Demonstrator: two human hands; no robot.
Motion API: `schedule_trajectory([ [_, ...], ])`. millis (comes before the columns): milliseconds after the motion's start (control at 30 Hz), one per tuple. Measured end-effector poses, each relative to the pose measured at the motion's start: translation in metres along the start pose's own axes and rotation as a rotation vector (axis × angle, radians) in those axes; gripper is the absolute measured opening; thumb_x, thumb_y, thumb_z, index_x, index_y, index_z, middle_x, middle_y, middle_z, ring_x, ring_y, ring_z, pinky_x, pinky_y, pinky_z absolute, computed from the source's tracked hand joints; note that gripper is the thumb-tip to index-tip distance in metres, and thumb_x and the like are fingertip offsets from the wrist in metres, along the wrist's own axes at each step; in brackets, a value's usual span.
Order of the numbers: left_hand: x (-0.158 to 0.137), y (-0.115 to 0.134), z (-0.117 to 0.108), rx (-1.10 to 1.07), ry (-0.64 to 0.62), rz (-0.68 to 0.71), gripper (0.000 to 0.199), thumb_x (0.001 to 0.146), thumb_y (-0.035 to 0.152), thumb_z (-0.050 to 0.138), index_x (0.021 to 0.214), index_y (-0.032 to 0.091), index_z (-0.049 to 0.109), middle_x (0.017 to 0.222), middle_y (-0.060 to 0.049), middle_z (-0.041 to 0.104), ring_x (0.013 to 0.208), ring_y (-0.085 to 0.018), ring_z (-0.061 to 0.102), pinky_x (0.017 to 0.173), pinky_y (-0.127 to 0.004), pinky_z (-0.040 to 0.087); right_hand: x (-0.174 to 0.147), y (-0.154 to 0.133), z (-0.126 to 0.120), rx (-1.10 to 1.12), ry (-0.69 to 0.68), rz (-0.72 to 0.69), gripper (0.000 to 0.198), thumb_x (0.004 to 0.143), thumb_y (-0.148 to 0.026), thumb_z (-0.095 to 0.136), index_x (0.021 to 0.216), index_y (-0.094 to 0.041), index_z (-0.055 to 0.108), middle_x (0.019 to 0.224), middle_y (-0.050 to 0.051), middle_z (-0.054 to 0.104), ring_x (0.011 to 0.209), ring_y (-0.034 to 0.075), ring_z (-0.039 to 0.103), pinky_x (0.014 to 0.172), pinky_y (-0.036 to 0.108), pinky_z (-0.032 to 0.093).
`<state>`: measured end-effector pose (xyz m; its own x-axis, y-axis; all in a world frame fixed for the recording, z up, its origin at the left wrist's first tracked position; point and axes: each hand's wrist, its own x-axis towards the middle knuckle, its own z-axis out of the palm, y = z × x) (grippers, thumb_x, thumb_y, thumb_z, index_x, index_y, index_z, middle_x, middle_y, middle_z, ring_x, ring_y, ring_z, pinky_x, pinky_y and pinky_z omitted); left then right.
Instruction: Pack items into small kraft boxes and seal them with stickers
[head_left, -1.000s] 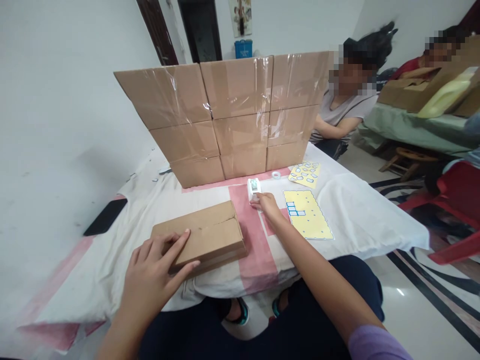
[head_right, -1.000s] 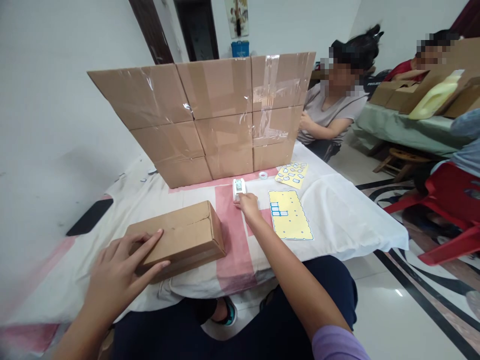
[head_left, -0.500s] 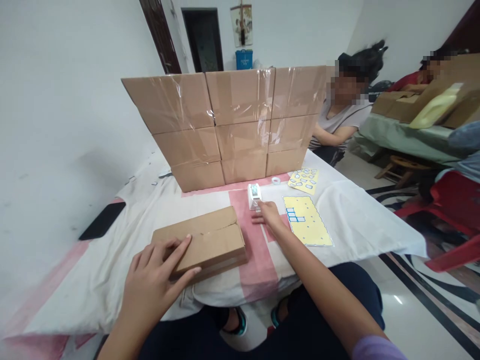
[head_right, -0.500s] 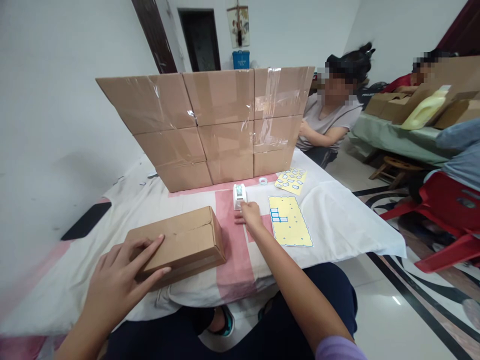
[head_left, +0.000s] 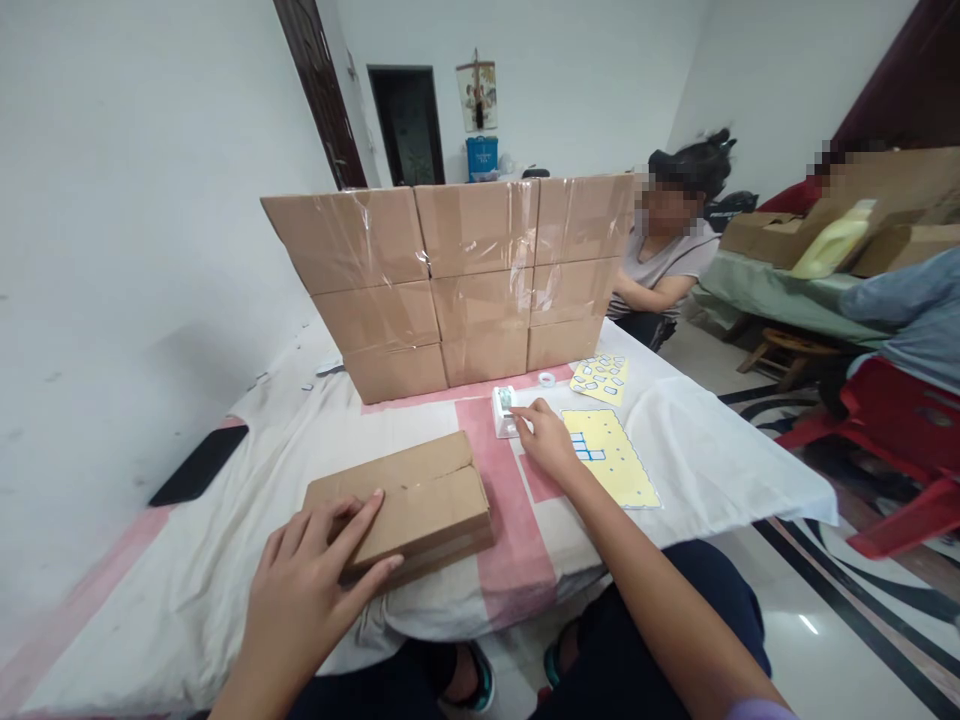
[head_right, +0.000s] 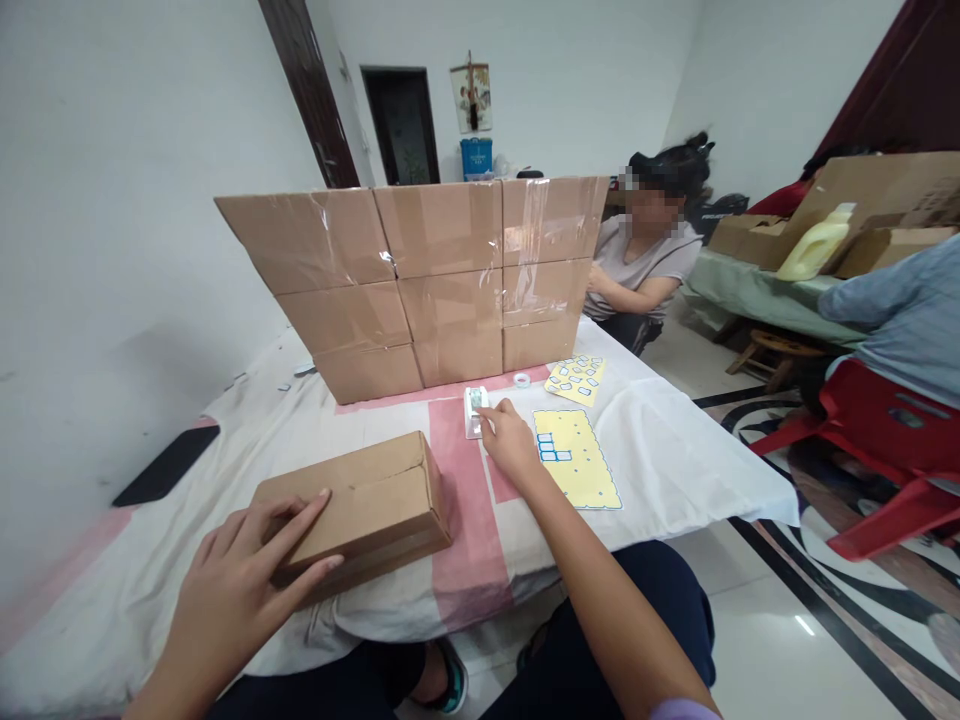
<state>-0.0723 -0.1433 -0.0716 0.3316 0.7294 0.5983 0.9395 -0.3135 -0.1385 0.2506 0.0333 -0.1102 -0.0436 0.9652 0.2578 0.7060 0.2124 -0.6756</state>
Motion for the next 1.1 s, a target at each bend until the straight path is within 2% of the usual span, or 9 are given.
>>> schedule_trajectory([
  [67, 0.001, 0.0, 0.0, 0.002, 0.001, 0.002, 0.059, 0.091, 0.058, 0.057, 0.139, 0.025, 0.057, 0.111, -0.009, 0.065, 0.098, -0.027, 0.058, 0.083, -0.038, 0.04, -0.001, 0.0, 0.001, -0.171, -0.039, -0.09, 0.033, 0.095, -0.023, 0.05, 0.119, -0.026, 0.074, 0.102, 0.007, 0.057, 0.08, 0.018, 0.059, 0.068, 0.027, 0.039],
  [233, 0.0, 0.0, 0.0, 0.009, 0.001, 0.006, 0.059, 0.091, 0.059, 0.056, 0.14, 0.025, 0.056, 0.111, -0.009, 0.065, 0.098, -0.027, 0.057, 0.082, -0.038, 0.04, -0.005, -0.001, 0.006, -0.201, 0.051, 0.006, 0.031, 0.094, -0.025, 0.054, 0.115, -0.025, 0.076, 0.104, 0.009, 0.06, 0.082, 0.019, 0.061, 0.068, 0.027, 0.039],
  [300, 0.0, 0.0, 0.0, 0.013, -0.002, 0.007, 0.059, 0.091, 0.059, 0.056, 0.14, 0.025, 0.056, 0.112, -0.009, 0.065, 0.099, -0.027, 0.056, 0.083, -0.038, 0.039, -0.006, -0.001, 0.009, -0.056, 0.101, 0.072, 0.027, 0.092, -0.027, 0.058, 0.113, -0.021, 0.073, 0.104, 0.009, 0.063, 0.085, 0.02, 0.062, 0.07, 0.027, 0.041],
  [367, 0.0, 0.001, -0.001, 0.017, 0.002, 0.007, 0.059, 0.091, 0.058, 0.056, 0.139, 0.025, 0.056, 0.112, -0.01, 0.065, 0.099, -0.028, 0.056, 0.083, -0.038, 0.039, -0.006, 0.0, 0.013, 0.21, 0.083, 0.231, 0.022, 0.089, -0.03, 0.063, 0.104, -0.016, 0.07, 0.096, 0.009, 0.066, 0.079, 0.018, 0.061, 0.066, 0.026, 0.041],
  [500, 0.001, 0.001, 0.0, 0.018, 0.023, 0.012, 0.058, 0.091, 0.056, 0.058, 0.139, 0.025, 0.057, 0.111, -0.01, 0.065, 0.098, -0.027, 0.056, 0.083, -0.038, 0.04, -0.001, 0.004, 0.023, 0.567, -0.111, 0.475, 0.029, 0.09, -0.039, 0.056, 0.078, -0.014, 0.063, 0.069, 0.006, 0.065, 0.045, 0.011, 0.048, 0.043, 0.024, 0.031],
  [667, -0.002, -0.005, 0.005, -0.008, 0.041, 0.018, 0.061, 0.088, 0.058, 0.06, 0.139, 0.027, 0.057, 0.111, -0.009, 0.067, 0.098, -0.027, 0.059, 0.083, -0.038, 0.041, 0.001, 0.001, 0.027, 0.729, -0.178, 0.475, 0.024, 0.085, -0.034, 0.054, 0.077, -0.013, 0.063, 0.062, 0.003, 0.064, 0.035, 0.007, 0.041, 0.035, 0.02, 0.021],
  [833, -0.001, -0.006, 0.007, -0.015, 0.095, 0.053, 0.059, 0.087, 0.058, 0.06, 0.136, 0.026, 0.06, 0.109, -0.007, 0.067, 0.097, -0.025, 0.06, 0.08, -0.036, 0.04, -0.003, 0.0, 0.027, 0.786, -0.161, 0.46, 0.018, 0.077, -0.028, 0.055, 0.07, -0.014, 0.063, 0.04, -0.007, 0.043, 0.031, 0.005, 0.028, 0.034, 0.018, 0.017],
  [1000, 0.002, -0.003, 0.006, -0.017, 0.153, 0.075, 0.054, 0.089, 0.056, 0.058, 0.133, 0.024, 0.062, 0.106, -0.007, 0.068, 0.095, -0.024, 0.059, 0.08, -0.035, 0.038, -0.003, 0.008, 0.032, 0.8, -0.154, 0.449, 0.015, 0.075, -0.024, 0.056, 0.073, -0.013, 0.066, 0.047, -0.002, 0.056, 0.031, 0.006, 0.035, 0.032, 0.019, 0.02],
  [1100, 0.003, -0.004, 0.007, -0.029, 0.181, 0.085, 0.054, 0.088, 0.054, 0.061, 0.132, 0.024, 0.062, 0.104, -0.006, 0.068, 0.093, -0.023, 0.058, 0.08, -0.035, 0.038, -0.004, 0.01, 0.039, 0.779, -0.141, 0.444, 0.013, 0.076, -0.022, 0.057, 0.072, -0.013, 0.065, 0.055, 0.003, 0.064, 0.035, 0.008, 0.044, 0.034, 0.019, 0.029],
])
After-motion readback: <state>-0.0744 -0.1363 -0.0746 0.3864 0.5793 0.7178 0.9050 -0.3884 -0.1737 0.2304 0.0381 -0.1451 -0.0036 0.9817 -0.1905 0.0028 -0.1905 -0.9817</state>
